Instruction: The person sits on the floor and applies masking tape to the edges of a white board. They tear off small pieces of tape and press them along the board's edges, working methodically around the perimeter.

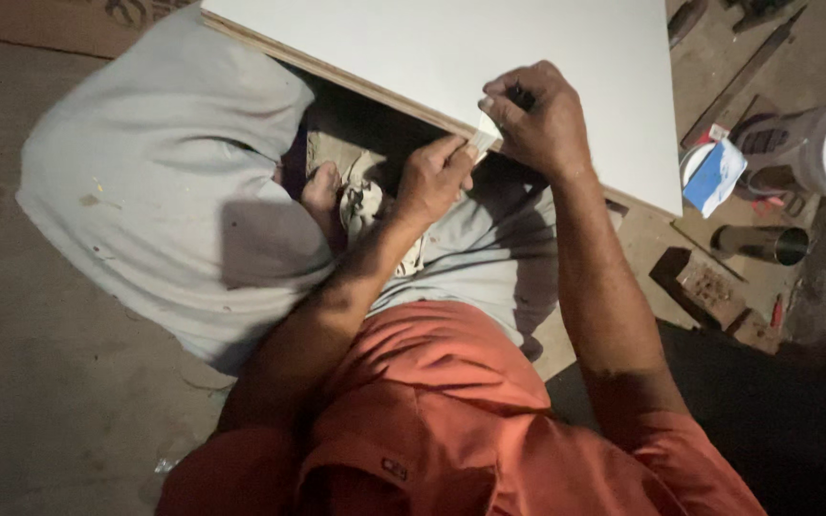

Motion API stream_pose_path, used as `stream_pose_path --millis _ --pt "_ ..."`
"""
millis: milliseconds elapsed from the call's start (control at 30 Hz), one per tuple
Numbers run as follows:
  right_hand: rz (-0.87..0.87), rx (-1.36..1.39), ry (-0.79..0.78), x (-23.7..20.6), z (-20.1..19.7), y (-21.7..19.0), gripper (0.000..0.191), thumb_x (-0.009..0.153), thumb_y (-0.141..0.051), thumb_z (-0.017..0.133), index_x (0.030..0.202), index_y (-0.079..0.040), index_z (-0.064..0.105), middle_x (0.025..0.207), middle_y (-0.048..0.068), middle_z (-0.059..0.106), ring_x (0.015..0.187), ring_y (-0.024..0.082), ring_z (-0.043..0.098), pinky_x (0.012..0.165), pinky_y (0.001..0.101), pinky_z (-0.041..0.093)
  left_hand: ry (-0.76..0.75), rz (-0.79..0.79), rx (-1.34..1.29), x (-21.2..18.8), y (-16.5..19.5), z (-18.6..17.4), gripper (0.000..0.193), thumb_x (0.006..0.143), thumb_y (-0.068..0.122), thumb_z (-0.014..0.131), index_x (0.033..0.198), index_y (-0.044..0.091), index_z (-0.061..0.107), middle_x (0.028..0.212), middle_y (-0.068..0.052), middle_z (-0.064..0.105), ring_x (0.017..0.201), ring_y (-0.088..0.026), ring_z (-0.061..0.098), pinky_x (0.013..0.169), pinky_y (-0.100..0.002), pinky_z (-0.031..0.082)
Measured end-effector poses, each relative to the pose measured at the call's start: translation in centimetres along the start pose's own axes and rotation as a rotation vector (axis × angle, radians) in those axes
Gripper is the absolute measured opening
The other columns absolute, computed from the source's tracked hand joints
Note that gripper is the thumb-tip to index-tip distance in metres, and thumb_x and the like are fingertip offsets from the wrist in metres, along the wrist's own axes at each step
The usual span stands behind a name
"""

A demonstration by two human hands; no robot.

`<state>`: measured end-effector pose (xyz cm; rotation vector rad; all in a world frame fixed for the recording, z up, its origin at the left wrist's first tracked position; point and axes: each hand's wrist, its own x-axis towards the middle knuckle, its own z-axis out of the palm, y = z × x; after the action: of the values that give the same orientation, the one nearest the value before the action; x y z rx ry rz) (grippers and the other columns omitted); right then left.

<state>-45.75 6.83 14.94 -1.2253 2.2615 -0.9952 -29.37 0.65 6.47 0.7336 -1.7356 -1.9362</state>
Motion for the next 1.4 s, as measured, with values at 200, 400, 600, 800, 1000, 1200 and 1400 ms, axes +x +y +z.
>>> stream_pose_path --millis 200,400,600,800,1000,1200,1400 --pt "-0.365 -0.240 -0.009 -1.6 -0.7 -1.3 0.029 0.088 -0.019 0.089 0.111 -0.007 0.077 0.116 0.009 0.071 0.113 0.029 0.065 0.095 0.0419 0.054 0.035 -0.028 -0.077 0.8 -2.4 0.1 0.025 0.098 0.027 0.062 0.102 0.003 0.070 0.068 -0.005 0.067 0.050 -0.010 0.058 0.047 -0.028 0.049" --pt "-0.391 -0.396 -0.094 -1.9 -1.0 -2.8 0.040 0.080 -0.021 0.090 0.115 -0.009 0.075 0.116 0.009 0.070 0.107 0.031 0.067 0.089 0.0418 0.056 0.027 -0.041 -0.036 2.2 -4.7 -0.4 0.026 0.098 0.026 0.062 0.094 0.002 0.071 0.068 -0.004 0.069 0.050 -0.010 0.060 0.046 -0.028 0.050" --pt "-0.498 -0.626 -0.028 -2.3 0.4 -3.2 0.040 0.074 -0.019 0.090 0.106 -0.006 0.069 0.105 0.011 0.066 0.093 0.030 0.066 0.075 0.0410 0.056 -0.089 -0.259 -0.193 3.7 -7.6 -1.4 0.027 0.091 0.021 0.063 0.077 -0.001 0.070 0.066 -0.009 0.067 0.050 -0.012 0.057 0.045 -0.029 0.046" --pt "-0.610 -0.729 0.077 -2.3 2.4 -2.5 0.031 0.084 -0.020 0.088 0.100 -0.008 0.064 0.098 0.010 0.059 0.087 0.028 0.062 0.069 0.0395 0.052 0.102 -0.460 -0.477 5.5 -9.2 1.1 0.015 0.082 0.012 0.056 0.079 -0.001 0.064 0.067 -0.007 0.061 0.050 -0.013 0.052 0.043 -0.032 0.040" --pt "-0.500 -0.583 0.032 -2.3 2.0 -3.7 0.043 0.078 -0.014 0.085 0.116 -0.006 0.068 0.118 0.012 0.061 0.108 0.033 0.059 0.092 0.0442 0.050 0.239 -0.339 -0.255 -1.2 -3.3 -0.1 0.026 0.096 0.022 0.057 0.112 0.003 0.065 0.078 -0.006 0.066 0.057 -0.015 0.060 0.051 -0.033 0.050" --pt "-0.414 -0.203 -0.019 -3.1 1.6 -6.0 0.045 0.079 -0.021 0.090 0.116 -0.001 0.074 0.132 0.018 0.057 0.129 0.036 0.045 0.107 0.0479 0.043 0.224 0.150 0.143 -4.6 2.4 -3.6 0.046 0.102 0.019 0.056 0.146 0.004 0.055 0.119 -0.017 0.071 0.095 -0.024 0.068 0.086 -0.037 0.056" --pt "-0.220 -0.002 -0.137 -1.5 3.7 -6.2 0.017 0.089 -0.017 0.083 0.099 -0.005 0.075 0.123 0.005 0.069 0.124 0.026 0.055 0.100 0.0390 0.051 0.238 0.382 0.192 -4.0 1.0 -3.8 0.052 0.107 0.017 0.054 0.155 0.002 0.042 0.144 -0.026 0.060 0.133 -0.031 0.061 0.109 -0.040 0.051"
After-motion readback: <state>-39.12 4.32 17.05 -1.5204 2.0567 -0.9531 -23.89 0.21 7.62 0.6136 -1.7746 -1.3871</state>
